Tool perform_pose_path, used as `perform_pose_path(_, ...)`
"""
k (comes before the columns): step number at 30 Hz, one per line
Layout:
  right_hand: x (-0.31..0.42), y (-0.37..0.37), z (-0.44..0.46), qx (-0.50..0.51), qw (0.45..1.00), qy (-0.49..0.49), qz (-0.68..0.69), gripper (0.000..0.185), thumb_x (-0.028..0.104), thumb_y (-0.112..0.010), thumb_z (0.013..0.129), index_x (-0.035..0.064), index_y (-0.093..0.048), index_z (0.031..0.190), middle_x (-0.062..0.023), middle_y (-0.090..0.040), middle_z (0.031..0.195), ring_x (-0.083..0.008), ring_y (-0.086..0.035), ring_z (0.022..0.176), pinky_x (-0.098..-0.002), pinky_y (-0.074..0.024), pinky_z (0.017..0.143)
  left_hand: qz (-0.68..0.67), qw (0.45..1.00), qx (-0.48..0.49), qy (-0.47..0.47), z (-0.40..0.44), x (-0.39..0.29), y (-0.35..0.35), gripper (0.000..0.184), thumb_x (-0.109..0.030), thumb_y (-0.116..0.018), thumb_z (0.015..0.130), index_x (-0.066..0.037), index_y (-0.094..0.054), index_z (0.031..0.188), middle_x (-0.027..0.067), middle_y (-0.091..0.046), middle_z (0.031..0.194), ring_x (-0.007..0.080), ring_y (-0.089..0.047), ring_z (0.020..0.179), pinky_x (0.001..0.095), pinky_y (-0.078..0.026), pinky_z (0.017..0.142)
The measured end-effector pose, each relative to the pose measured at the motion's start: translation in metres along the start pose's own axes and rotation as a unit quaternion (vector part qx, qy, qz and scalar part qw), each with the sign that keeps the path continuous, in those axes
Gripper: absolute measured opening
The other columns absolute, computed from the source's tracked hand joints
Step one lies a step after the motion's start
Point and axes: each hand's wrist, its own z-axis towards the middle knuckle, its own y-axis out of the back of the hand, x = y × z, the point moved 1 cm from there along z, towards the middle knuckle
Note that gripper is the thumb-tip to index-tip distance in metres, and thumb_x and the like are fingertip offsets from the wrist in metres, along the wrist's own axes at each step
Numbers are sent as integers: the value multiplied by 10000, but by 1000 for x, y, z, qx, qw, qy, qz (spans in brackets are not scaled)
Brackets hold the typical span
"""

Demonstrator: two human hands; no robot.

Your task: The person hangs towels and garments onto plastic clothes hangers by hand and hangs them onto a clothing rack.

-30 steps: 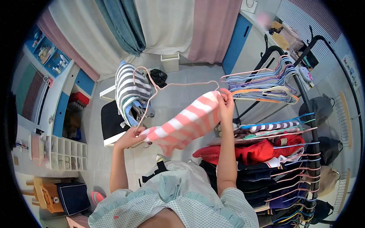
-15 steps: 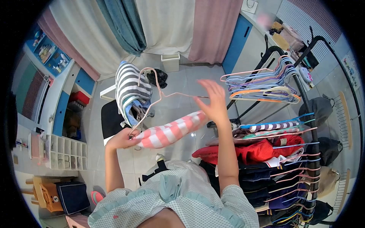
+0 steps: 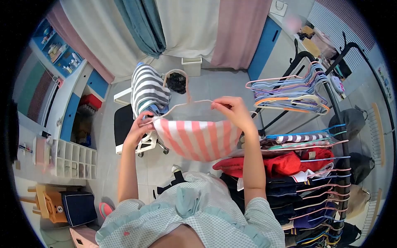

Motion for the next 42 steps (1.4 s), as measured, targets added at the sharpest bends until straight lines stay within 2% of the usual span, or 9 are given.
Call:
perform_pose_path(8, 12, 13, -6, -40, 998, 7, -51, 136, 112, -595, 808, -13, -647, 818, -51, -624, 708, -67, -493, 579, -204, -372, 516, -4, 999, 38, 5, 23, 36, 3, 619, 54, -621, 656, -57, -441, 1237, 86, -566, 1099, 177, -583, 948, 295, -451, 862)
perform_pose_path(13, 1, 19, -8, -138, 990, -30, 16, 148, 122, -597, 819, -16, -645, 806, 0, -604, 677, -29, -439, 566, -186, -336, 496, -109, 992, 57, 21, 27, 57, -18, 607, -112, -617, 798, -57, -303, 1315, 157, -526, 1175, 264, -538, 1066, 414, -410, 938)
perform_pose_path(22, -2, 12, -4, -205, 978, -39, -24, 157, 127, -599, 818, -23, -644, 811, 27, -514, 593, -22, -376, 532, -196, -284, 467, 110, 993, 14, 48, 42, 41, -24, 269, -242, -613, 833, -52, -588, 1022, -25, -587, 846, 54, -508, 753, 212, -393, 670)
perform_pose_path(27, -10, 8, -7, -199, 977, -65, -49, 161, 121, -584, 835, -31, -635, 825, 34, -562, 667, -17, -414, 590, -180, -314, 513, -36, 994, -104, -6, 52, 6, -17, 195, -186, -578, 863, -26, -620, 966, -39, -579, 781, 36, -477, 668, 180, -366, 590)
perform_pose_path(31, -5, -9, -6, -193, 977, -82, -35, 162, 120, -588, 831, -33, -634, 805, 33, -565, 673, -17, -423, 602, -179, -318, 519, 37, 975, -160, -148, 77, 12, 0, 172, -111, -602, 836, 13, -606, 955, -20, -584, 770, 55, -466, 626, 200, -384, 586)
perform_pose_path(34, 0, -24, -2, -202, 975, -89, -15, 164, 125, -590, 831, -30, -634, 801, 37, -563, 674, -15, -421, 607, -177, -313, 521, 150, 942, -229, -195, 87, 18, 12, 192, -153, -607, 836, 12, -611, 934, -19, -590, 751, 46, -507, 655, 183, -400, 623)
perform_pose_path(38, 11, -46, 9, -214, 973, -80, -9, 174, 137, -598, 831, -27, -634, 783, 65, -445, 588, -21, -346, 550, -190, -255, 477, 76, 904, -299, -294, 90, 19, 16, 354, -81, -677, 761, -34, -429, 1009, 43, -494, 918, 94, -507, 798, 224, -415, 672)
perform_pose_path(39, 13, -50, 11, -209, 974, -88, -4, 179, 141, -587, 839, -27, -626, 791, 62, -457, 602, -21, -361, 566, -186, -271, 491, 21, 934, -274, -230, 91, 18, 23, 464, -62, -702, 729, -63, -345, 1025, 69, -433, 977, 143, -497, 879, 276, -416, 748)
perform_pose_path(42, 26, -63, 20, -187, 975, -114, 42, 162, 135, -581, 842, -20, -616, 812, 47, -489, 634, -22, -381, 596, -183, -289, 517, 161, 896, -283, -301, 104, 32, 44, 459, -100, -708, 731, -52, -360, 1027, 69, -443, 976, 168, -497, 896, 310, -403, 802)
